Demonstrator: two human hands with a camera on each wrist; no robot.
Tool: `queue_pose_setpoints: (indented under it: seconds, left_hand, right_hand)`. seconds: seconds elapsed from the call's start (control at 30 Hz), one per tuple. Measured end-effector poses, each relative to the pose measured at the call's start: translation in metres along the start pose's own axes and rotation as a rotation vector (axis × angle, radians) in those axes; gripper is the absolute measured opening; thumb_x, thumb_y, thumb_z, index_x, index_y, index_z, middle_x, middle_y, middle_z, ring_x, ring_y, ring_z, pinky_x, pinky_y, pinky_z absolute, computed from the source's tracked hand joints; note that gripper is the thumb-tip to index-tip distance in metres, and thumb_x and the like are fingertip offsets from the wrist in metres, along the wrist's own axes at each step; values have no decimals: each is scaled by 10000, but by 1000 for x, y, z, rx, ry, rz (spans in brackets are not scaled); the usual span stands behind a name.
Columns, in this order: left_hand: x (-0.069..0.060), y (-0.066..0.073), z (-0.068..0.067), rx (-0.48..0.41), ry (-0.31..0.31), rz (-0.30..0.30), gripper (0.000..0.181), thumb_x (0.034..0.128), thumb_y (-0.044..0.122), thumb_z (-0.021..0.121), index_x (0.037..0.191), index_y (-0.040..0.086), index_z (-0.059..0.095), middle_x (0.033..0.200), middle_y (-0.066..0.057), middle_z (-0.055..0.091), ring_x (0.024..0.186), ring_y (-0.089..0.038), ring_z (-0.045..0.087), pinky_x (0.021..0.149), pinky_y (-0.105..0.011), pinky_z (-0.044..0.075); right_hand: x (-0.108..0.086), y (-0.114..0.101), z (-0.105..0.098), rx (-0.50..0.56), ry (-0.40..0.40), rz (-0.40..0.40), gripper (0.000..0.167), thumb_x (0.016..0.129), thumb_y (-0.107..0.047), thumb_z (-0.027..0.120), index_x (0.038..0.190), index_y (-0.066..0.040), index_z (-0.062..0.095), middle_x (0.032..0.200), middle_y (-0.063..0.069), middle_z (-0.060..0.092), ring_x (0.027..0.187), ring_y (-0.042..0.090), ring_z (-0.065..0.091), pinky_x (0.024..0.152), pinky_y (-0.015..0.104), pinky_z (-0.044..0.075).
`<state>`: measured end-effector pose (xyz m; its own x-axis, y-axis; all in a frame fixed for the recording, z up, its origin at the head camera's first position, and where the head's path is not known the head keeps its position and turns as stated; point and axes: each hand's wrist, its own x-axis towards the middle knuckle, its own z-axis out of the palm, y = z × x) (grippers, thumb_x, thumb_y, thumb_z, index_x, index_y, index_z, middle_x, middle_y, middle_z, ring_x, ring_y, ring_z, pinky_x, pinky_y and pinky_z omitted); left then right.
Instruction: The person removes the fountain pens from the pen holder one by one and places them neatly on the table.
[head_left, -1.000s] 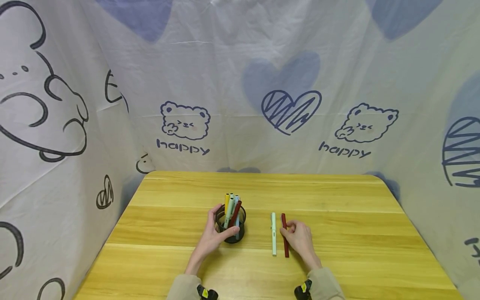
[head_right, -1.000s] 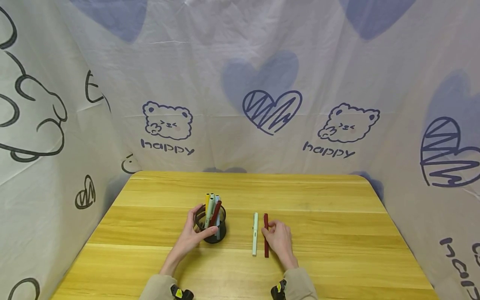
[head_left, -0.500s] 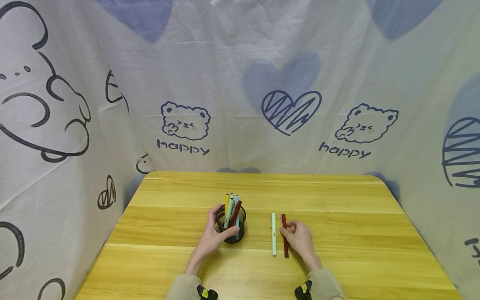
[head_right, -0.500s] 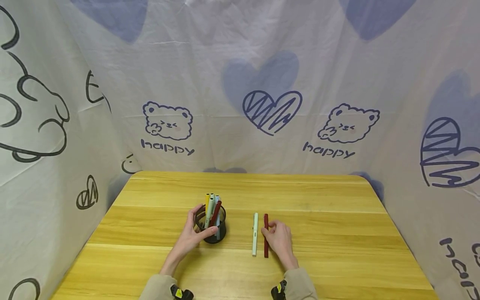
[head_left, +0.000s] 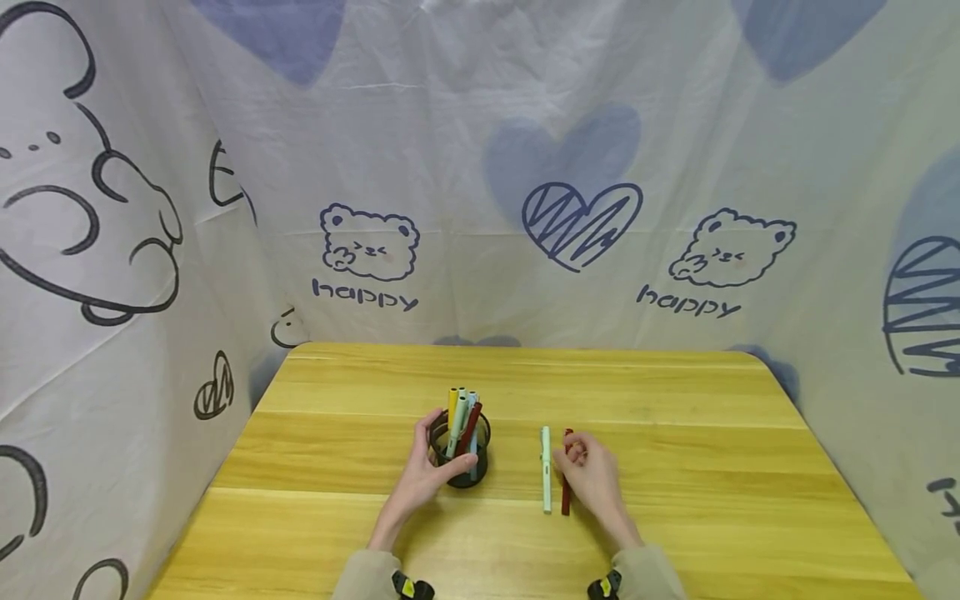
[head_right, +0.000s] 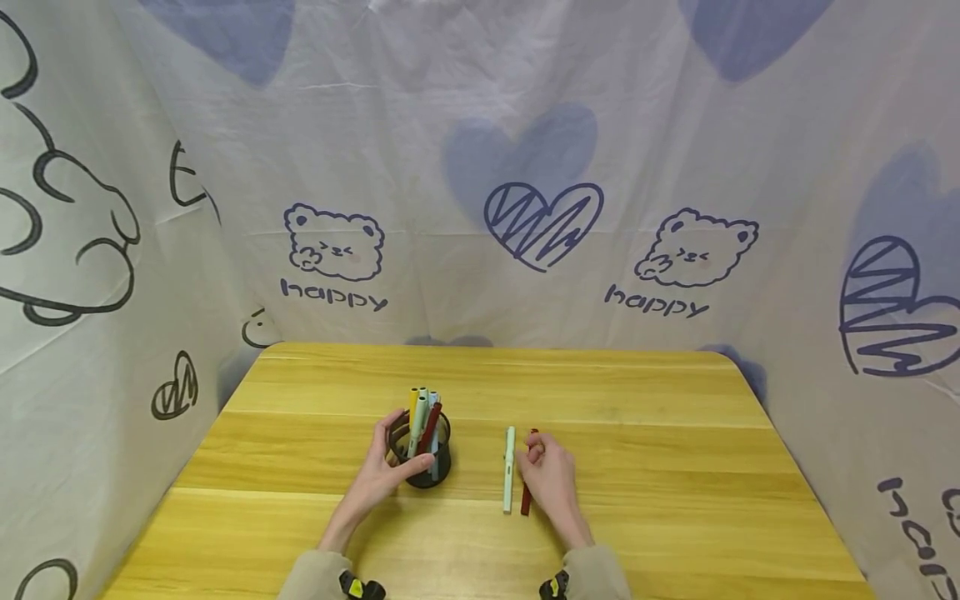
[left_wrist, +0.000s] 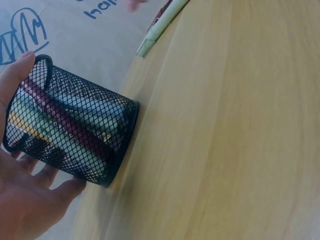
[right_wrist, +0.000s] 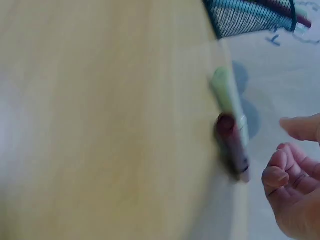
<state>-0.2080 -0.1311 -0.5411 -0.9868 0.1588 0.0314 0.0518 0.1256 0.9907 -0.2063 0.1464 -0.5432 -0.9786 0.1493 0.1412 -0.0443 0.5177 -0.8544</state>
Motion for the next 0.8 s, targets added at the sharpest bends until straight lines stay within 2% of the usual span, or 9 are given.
queue_pose_setpoints:
  seconds: [0.13,0.27,0.37,0.63,0.8]
  left_hand:
    - [0,0,-1,-2,2,5,937,852,254,810,1568,240,206,1627,-120,288,1520,-359,265,1225,-674,157]
    - [0,0,-2,6,3,8,943,852,258,811,1573,221,204,1626,-128,292,1518,-363,269,1216,-683,169]
    - [0,1,-3,17,4,4,951,853,267,810,1579,204,199,1621,-139,302,1513,-365,280,1209,-688,185]
    - [0,1,-1,6,6,3,962,846,260,817,1578,176,199,1600,-153,333,1494,-371,314,1204,-662,236]
    - [-1,0,-1,6,6,4,962,850,262,813,1581,166,195,1604,-148,329,1497,-368,309,1207,-672,216]
  right_hand:
    - [0,-15,9,79,-11,-145,168,869,-55,765,1010,11,701,764,51,621,638,19,495,569,159,430]
    - [1,-29,19,122,-73,-298,183,900,-83,744,1075,-43,709,845,46,641,703,24,536,583,174,454]
    - [5,-40,25,126,-124,-379,222,938,-126,709,1155,-80,703,930,51,653,772,59,573,612,195,479]
    - [18,-61,37,83,-206,-469,327,979,-145,657,1300,-78,663,1039,173,651,786,150,577,636,214,495]
    - [21,-65,41,45,-240,-467,352,985,-145,648,1328,-67,648,1058,144,645,761,154,559,624,198,478]
